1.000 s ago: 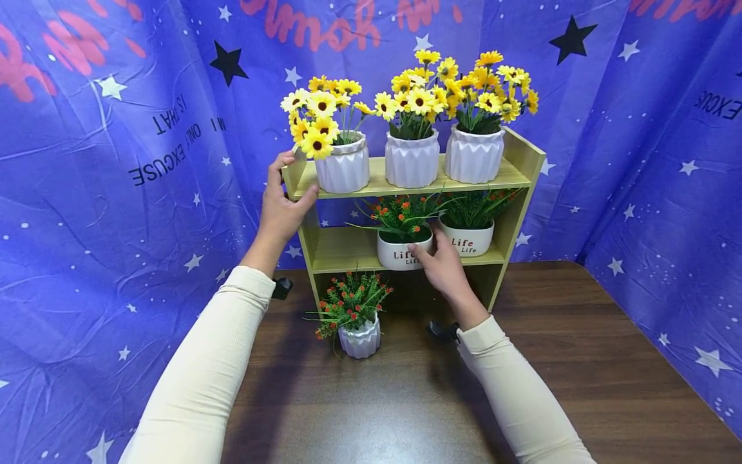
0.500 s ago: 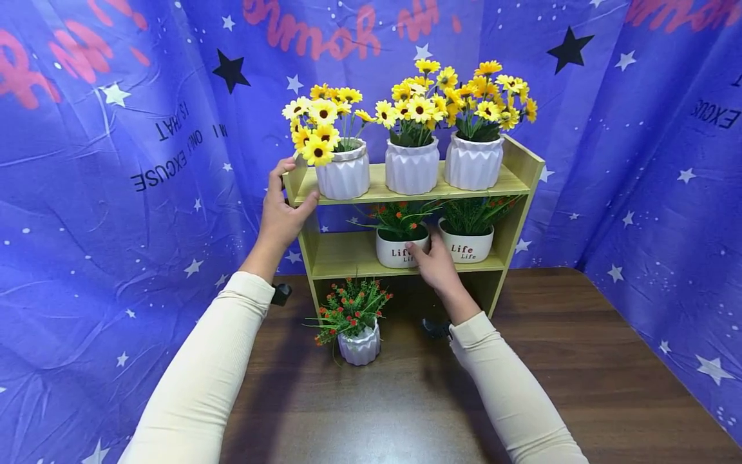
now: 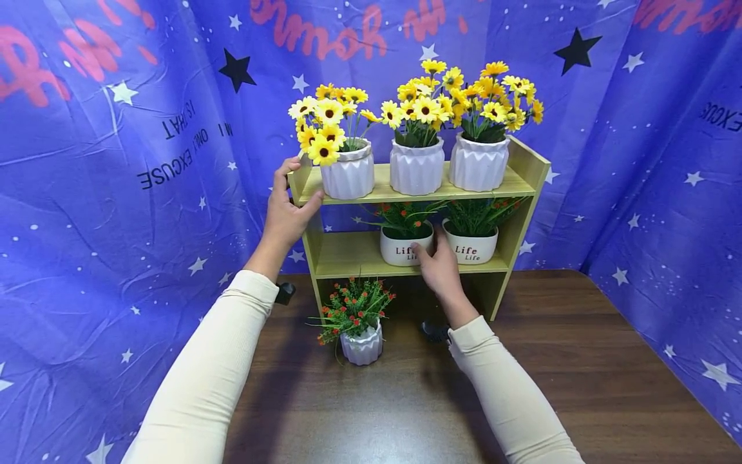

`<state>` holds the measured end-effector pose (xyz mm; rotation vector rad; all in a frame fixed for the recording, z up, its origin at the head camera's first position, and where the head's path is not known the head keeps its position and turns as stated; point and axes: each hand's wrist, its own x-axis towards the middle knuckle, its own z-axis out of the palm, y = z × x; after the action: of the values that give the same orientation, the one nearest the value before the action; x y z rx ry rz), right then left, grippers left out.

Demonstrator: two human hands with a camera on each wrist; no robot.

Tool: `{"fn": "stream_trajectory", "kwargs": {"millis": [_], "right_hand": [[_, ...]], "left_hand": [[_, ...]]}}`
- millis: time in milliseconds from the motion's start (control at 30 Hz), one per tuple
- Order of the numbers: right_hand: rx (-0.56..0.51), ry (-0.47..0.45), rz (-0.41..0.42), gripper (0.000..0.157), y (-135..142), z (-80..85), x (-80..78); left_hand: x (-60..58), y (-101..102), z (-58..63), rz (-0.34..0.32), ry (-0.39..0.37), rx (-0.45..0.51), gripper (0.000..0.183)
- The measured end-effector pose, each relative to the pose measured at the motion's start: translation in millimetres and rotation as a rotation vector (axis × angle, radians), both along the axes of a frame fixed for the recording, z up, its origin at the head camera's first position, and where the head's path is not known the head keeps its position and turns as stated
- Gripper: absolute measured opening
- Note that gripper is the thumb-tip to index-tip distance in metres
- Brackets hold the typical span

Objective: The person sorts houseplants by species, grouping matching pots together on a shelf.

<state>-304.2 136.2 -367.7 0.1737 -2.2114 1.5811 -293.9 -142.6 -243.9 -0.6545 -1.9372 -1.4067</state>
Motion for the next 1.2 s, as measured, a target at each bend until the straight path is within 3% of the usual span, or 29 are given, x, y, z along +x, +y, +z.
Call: {"fn": "stream_trajectory", "kwargs": {"millis": [267,500,833,1067,1200], "right_hand": [[-0.036,0.077,-0.081,0.057,-2.1,-10.5,28.8],[-0.161,0.144,-0.077,0.044,-10.0,-38.7,56.6],[-0.196,-0.018,-0.011,0.043,-29.6,-93.0,72.6],[-0.235,-0.085,0.097,0.045,-46.4,-114.9,77.4],[-0.235,-0.125,0.135,0.047,-54.1,-124.9,77.4]], "left_hand": [[0.6,0.1,0.1,0.007,0.013,0.001,0.055],[1.9,-1.5,1.6,0.022,0.017,-0.009,0.054],[-1.3,2.7,1.7,0.013,-0.003,0.006,0.055],[-34.3,-9.5,-18.0,0.028,-0.019,-0.003,0.061],[-37.2,-11.9,-20.2,0.037,-0.029,-0.006,0.062]]}}
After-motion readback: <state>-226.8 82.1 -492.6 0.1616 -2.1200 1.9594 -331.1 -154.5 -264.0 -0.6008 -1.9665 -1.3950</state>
